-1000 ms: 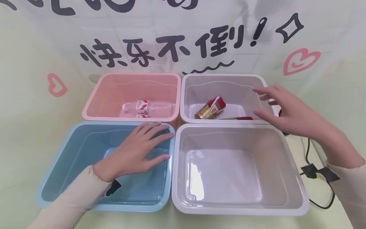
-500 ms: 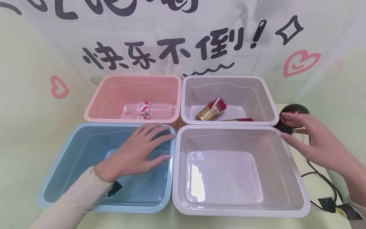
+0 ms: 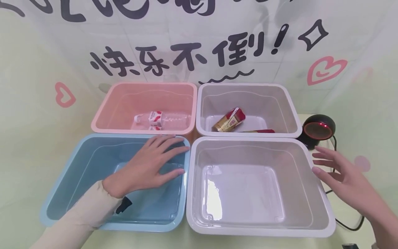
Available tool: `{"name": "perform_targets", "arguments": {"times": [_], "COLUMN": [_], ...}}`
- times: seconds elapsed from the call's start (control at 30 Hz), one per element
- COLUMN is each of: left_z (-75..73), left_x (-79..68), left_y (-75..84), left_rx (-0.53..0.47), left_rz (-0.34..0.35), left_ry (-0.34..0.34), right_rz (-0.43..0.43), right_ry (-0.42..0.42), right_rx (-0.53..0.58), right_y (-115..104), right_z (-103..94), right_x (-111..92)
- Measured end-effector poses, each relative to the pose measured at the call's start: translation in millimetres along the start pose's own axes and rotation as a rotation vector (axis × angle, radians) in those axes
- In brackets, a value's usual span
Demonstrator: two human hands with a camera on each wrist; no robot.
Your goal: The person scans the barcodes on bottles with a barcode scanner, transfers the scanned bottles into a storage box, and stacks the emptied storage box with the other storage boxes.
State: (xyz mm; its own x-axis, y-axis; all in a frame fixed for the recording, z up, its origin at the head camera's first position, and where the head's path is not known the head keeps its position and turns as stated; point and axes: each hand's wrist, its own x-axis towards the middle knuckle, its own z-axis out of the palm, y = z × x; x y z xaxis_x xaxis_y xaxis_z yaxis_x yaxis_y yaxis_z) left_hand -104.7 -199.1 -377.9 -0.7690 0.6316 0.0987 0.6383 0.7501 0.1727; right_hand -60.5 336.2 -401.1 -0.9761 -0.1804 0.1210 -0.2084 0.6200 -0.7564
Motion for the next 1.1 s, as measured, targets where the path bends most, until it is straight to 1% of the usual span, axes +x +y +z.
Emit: {"name": "perform_targets", "arguments": {"times": [0.1, 0.2, 0.33, 0.53, 0.6, 0.67, 0.83, 1.0, 1.1], "left_z": [0.6, 0.3, 0.5, 1.1, 1.6, 2.1, 3.9, 1.5, -2.6], "left_x": [0.4, 0.7, 1.8, 3.0, 3.0, 3.8, 7.0, 7.3, 8.3], "left_y": [0.1, 0.2, 0.0, -0.8, -1.4, -2.0, -1.6, 0.9, 2.9], "left_rx": [0.001, 0.001, -0.003, -0.009, 0.000, 0.018, 0.066, 0.062, 0.054], "left_rz": [-0.002, 0.000, 0.008, 0.005, 0.009, 0.027, 0.077, 0.072, 0.073], "left_ry": [0.001, 0.007, 0.014, 0.016, 0.024, 0.040, 0.079, 0.088, 0.089], "right_rz": [0.043, 0.060, 0.078, 0.110, 0.125, 0.143, 0.170, 0.207, 0.206], "right_ry": [-0.012, -0.030, -0.049, -0.042, -0.035, -0.029, -0.029, -0.043, -0.046], "right_rx": [0.015, 0.039, 0.037, 0.048, 0.054, 0.049, -0.008, -0.052, -0.008], "right_y": [3.0, 4.2, 2.5, 3.6, 4.6, 4.9, 4.1, 6.7, 11.1], "right_z": [2.9, 5.9, 9.3, 10.7, 10.0, 8.8, 2.8, -2.1, -4.9], "right_x": [-5.0, -8.3, -12.3, -13.7, -12.8, -12.3, -14.7, -20.7, -23.7]}}
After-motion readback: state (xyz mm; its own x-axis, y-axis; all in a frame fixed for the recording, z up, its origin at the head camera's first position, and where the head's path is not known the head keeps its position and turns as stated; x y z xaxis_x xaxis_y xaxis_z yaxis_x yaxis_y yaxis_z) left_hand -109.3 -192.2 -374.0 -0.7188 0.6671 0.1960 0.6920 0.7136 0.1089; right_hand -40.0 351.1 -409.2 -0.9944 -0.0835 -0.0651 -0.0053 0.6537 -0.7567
